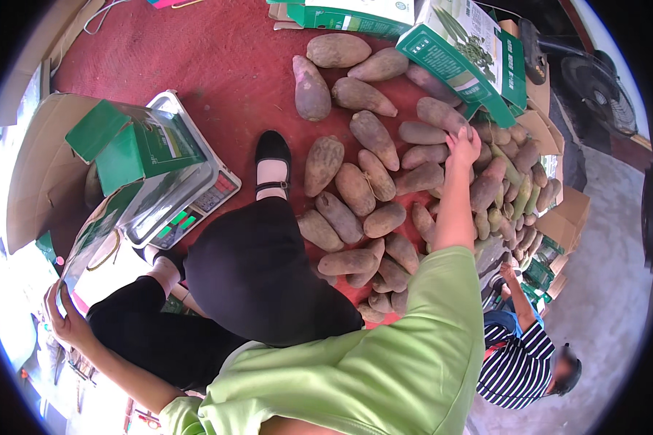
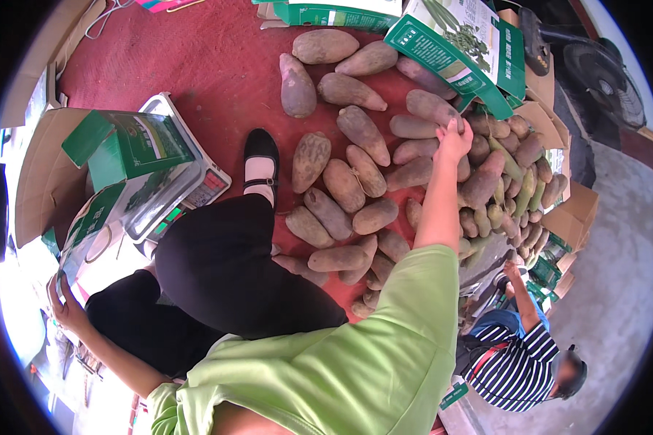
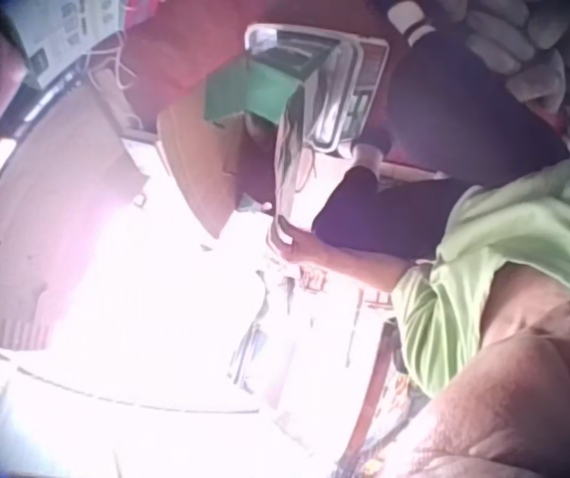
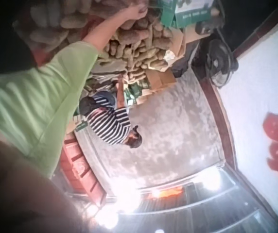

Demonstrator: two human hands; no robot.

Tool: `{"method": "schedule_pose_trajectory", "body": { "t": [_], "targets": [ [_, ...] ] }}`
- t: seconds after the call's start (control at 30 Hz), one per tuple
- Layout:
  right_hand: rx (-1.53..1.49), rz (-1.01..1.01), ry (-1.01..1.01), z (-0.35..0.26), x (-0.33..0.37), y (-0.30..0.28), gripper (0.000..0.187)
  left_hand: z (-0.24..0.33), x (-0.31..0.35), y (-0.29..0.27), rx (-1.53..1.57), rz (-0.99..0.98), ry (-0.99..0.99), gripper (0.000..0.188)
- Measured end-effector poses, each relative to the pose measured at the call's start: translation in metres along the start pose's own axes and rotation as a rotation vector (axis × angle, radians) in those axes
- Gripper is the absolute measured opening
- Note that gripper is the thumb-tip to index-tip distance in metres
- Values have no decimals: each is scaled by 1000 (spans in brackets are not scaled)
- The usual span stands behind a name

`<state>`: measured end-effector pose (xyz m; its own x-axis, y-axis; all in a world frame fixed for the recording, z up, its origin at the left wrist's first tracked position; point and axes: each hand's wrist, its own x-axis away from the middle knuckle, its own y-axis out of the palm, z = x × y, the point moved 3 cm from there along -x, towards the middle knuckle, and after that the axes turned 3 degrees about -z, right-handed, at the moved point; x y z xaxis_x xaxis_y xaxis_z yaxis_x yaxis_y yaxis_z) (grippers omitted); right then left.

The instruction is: Picking up produce from a floor pile, placing it in a box on a scale, and preparing the box.

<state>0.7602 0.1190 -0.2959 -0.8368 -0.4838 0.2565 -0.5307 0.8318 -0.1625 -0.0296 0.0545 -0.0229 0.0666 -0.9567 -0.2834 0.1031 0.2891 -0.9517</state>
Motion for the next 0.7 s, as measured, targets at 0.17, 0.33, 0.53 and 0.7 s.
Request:
{"method": "schedule_pose_trajectory", "body": {
  "t": [0.17,0.33,0.53,0.7],
  "targets": [
    [-240,35,118,8,42,-21,41,11,-1,0,57,-18,38,12],
    [-13,-13,35,29,69,-24,40,21,2,-10,99,-10,-36,12],
    [98,-201,-87,5,117,-16,36,45,-6,-9,149,-15,-80,20],
    [7,-481,-223,-83,179,62,38,53,-5,-29,45,-2,-4,16]
  ]
}}
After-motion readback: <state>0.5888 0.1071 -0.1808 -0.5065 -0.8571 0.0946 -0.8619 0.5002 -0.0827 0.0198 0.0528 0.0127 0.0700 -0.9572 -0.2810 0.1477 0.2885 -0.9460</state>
